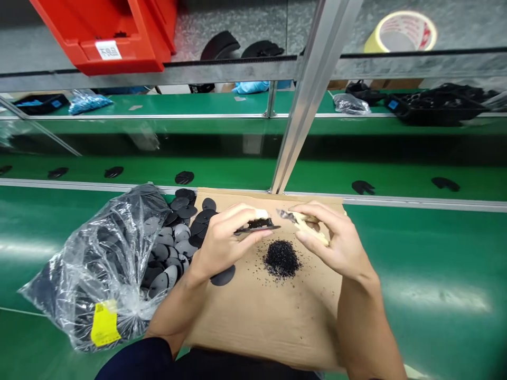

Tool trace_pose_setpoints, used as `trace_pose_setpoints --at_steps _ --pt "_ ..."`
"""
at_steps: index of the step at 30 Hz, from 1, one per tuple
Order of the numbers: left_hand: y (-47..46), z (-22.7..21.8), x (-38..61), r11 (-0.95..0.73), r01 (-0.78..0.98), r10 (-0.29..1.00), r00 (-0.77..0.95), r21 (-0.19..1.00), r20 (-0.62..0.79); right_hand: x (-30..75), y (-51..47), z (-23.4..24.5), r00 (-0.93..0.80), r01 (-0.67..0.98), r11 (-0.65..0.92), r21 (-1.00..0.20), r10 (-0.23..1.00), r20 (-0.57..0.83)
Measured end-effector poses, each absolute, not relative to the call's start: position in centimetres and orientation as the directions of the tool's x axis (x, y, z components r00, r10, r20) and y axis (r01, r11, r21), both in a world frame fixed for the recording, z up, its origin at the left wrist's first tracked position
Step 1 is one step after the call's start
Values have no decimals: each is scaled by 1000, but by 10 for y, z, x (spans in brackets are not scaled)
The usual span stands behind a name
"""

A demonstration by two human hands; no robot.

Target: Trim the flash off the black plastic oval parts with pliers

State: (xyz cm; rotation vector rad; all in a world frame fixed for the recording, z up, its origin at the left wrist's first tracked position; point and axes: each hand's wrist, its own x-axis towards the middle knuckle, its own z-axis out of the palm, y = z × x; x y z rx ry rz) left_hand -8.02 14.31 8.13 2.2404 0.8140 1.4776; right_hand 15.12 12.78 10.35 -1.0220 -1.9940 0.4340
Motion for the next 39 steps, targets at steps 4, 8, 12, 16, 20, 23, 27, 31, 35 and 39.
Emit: trace_pose_setpoints --at_steps 4,8,12,16,20,23,27,31,35,39 --pt "144 81 -79 -775 243 631 310 583 711 158 127 102 -406 498 696 -518 715 569" --pt "145 79 -78 -765 218 642 320 605 697 164 126 101 -397 534 707 -464 694 601" --pt "147 76 -76 -764 194 643 315 615 698 164 125 100 -396 563 715 -415 673 624" --pt "149 74 -76 -767 163 638 309 621 706 165 125 98 -392 581 719 -380 657 643" --pt "148 74 -74 -767 156 638 298 623 710 167 124 97 -397 599 725 -340 637 660" --pt "148 75 -74 -764 147 641 289 628 711 168 123 96 -411 636 717 -285 627 662" --pt "147 74 -74 -766 130 635 300 629 712 169 123 95 -431 683 702 -203 611 664" --pt "147 73 -74 -783 130 615 309 609 725 170 121 96 -443 700 694 -169 607 660" --pt "148 73 -73 -812 130 576 328 569 749 170 118 99 -435 661 707 -253 635 638" --pt "148 74 -73 -825 150 559 363 545 745 168 117 103 -421 558 704 -440 697 581"
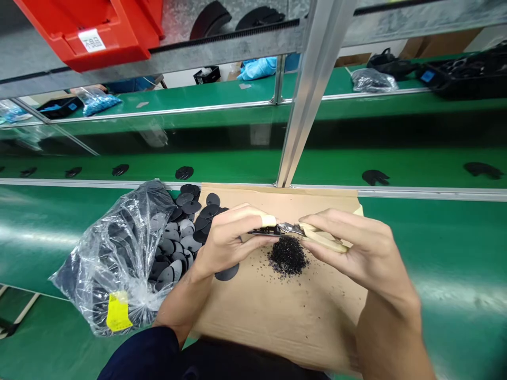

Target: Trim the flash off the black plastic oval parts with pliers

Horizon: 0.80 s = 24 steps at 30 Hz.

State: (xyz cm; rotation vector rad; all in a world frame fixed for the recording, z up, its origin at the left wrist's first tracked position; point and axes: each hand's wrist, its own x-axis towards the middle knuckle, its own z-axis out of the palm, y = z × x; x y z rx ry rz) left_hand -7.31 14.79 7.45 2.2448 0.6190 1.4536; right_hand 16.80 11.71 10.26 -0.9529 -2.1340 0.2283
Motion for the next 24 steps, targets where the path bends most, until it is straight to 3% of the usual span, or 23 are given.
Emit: trace_pose_setpoints --at_steps 4,14,24 --pt "148 76 -75 -819 216 574 355 532 738 169 119 103 -410 533 703 -471 702 582" --pt "147 73 -71 -840 221 530 523 495 667 184 111 108 -422 711 632 -309 735 531" --pt "147 66 -63 -835 184 516 589 519 622 190 103 113 -426 764 599 -240 748 510"
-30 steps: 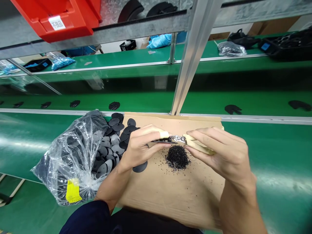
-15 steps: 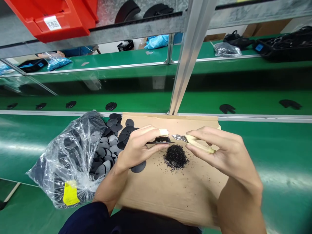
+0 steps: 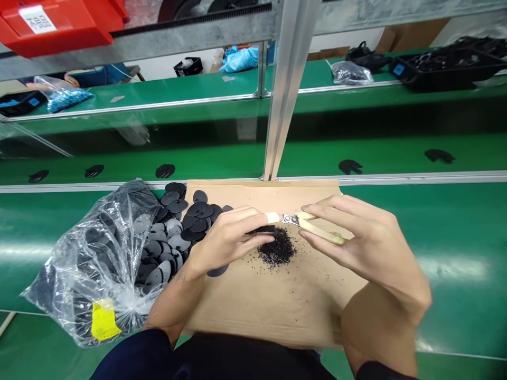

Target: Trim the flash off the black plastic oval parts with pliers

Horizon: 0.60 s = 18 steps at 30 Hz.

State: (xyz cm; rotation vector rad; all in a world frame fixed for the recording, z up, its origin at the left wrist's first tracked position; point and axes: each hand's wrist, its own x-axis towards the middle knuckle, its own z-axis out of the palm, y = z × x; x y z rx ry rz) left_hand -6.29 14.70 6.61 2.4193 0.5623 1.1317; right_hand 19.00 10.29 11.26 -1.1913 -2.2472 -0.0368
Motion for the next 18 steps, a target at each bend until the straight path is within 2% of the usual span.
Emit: trace_pose_setpoints --at_steps 4,9,13,18 --pt "149 65 -62 -820 193 550 529 539 646 193 102 114 -401 771 582 -260 760 511" --pt "152 66 -63 -797 192 599 370 572 710 188 101 119 -379 697 616 -366 751 541" --pt "149 66 -64 -730 136 674 304 670 673 180 103 121 -380 634 640 -433 747 546" --pt "144 65 -61 -621 -3 758 250 784 602 174 105 120 -395 593 670 -446 725 564"
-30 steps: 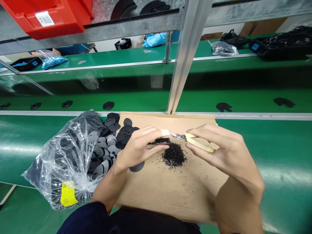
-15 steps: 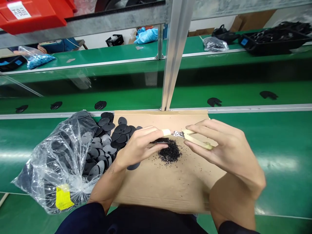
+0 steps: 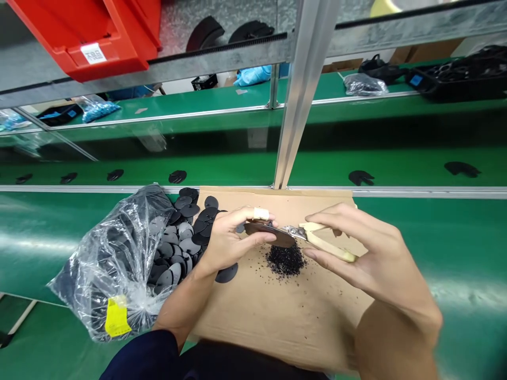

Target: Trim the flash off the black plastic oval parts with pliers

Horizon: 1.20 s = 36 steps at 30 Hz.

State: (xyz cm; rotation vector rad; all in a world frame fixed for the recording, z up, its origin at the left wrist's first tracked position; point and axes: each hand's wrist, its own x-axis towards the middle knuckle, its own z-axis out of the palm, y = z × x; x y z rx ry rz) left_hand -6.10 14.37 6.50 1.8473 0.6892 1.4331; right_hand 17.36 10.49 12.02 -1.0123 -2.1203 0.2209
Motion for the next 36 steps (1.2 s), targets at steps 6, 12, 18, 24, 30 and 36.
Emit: trace_pose_setpoints --at_steps 6,12,18,24,30,36 --pt "144 67 -60 -623 -39 752 245 782 612 174 106 120 -364 592 658 -465 733 574" --pt "143 65 -60 -628 -37 753 223 778 619 166 107 117 -306 567 643 -515 745 593" --pt "142 64 -58 -595 -99 766 229 798 600 155 111 111 -260 434 634 -640 768 585" --pt "140 60 -54 -577 -198 771 186 792 609 156 112 107 -250 408 628 -662 775 581" --pt "140 57 -55 -653 -158 721 168 741 672 155 111 110 -249 391 659 -642 748 615" --pt "141 54 -57 -697 -42 703 158 716 694 156 111 110 -277 416 707 -572 698 661"
